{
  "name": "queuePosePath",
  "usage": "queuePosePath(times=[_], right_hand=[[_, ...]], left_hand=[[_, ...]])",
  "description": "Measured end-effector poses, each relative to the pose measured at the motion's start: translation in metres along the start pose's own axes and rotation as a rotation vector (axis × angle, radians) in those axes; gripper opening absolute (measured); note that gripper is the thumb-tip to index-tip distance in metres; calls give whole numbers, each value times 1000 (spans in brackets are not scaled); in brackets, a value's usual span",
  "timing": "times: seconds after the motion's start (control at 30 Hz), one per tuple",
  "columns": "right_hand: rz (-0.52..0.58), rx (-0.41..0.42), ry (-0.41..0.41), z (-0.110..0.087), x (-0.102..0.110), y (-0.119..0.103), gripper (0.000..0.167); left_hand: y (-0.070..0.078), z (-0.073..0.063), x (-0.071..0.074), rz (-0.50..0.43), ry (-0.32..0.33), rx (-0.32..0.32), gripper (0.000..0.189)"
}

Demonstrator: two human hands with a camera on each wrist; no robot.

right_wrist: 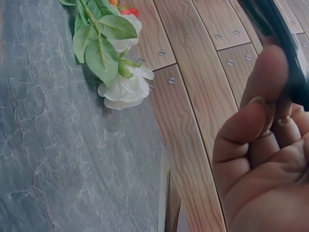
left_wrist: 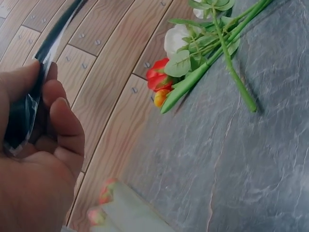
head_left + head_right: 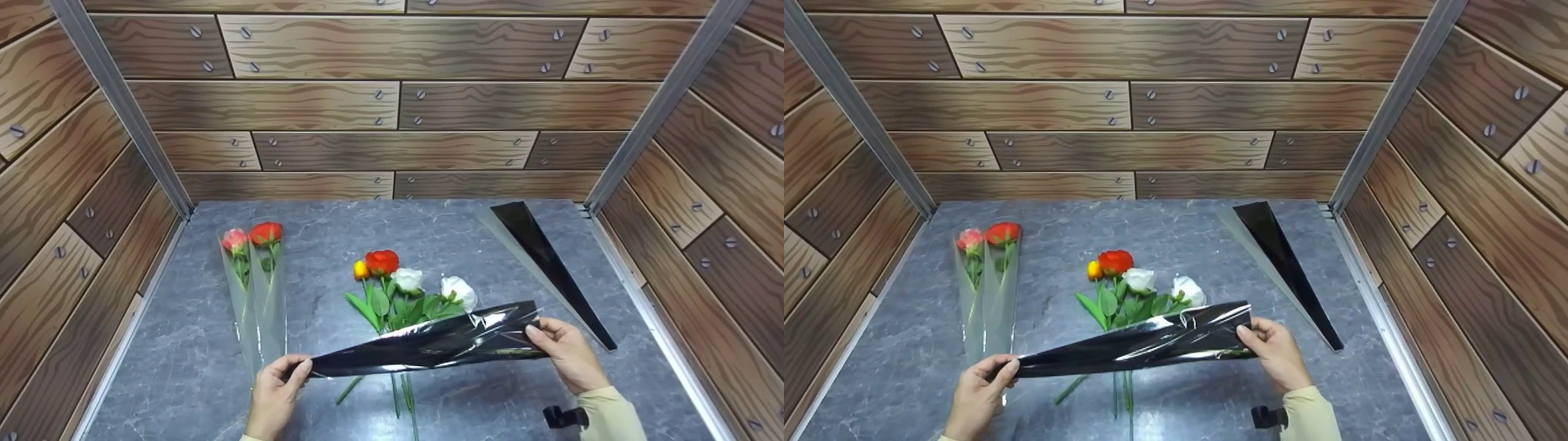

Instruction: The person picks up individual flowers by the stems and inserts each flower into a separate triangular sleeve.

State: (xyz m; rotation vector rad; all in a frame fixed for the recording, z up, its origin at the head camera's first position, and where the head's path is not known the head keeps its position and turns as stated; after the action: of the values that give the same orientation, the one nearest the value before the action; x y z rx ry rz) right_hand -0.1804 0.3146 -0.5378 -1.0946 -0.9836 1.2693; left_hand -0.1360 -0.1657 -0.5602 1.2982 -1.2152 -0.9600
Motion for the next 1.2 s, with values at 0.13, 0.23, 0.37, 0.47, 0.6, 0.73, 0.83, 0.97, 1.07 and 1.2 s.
queuePosePath(times=[0.13,0.23,0.37,0.47,0.6,0.73,0.83,0.97,1.07,1.2], right_hand=[[-54,-2,-9,0,0,-4,11],[-74,20,24,1,0,-7,15],[-102,69,84,3,1,-10,19],[-113,95,111,4,2,-12,21],[-129,145,127,5,2,-15,25],[-201,218,143,6,-1,-20,25],[-226,246,138,6,-11,-24,25],[-182,263,109,5,-30,-26,25],[-129,274,92,4,-44,-28,23],[-69,261,52,2,-52,-31,25]], left_hand=[[1,1,1,10,5,2,7],[1,3,1,17,5,28,6],[2,4,0,40,7,54,8],[1,4,-1,66,9,52,12],[-2,5,0,135,49,7,10],[2,6,-1,427,267,-204,18],[13,3,-14,583,409,-425,37],[29,-5,-54,648,288,-603,53],[32,-10,-79,695,186,-629,57],[30,-13,-89,648,132,-700,34]])
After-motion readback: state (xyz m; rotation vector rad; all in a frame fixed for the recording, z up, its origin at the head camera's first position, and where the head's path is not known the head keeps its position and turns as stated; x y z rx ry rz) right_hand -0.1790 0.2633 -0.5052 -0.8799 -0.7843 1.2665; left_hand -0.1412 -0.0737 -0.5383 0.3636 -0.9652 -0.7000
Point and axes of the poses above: each hand's wrist, its own z-axis towards the middle knuckle, its own x-axis out of the back of the hand, y = z × x, the point moved 4 cm from there along z, towards the middle knuckle, and after that the axes turned 15 degrees about x, right-handed, at the moved point
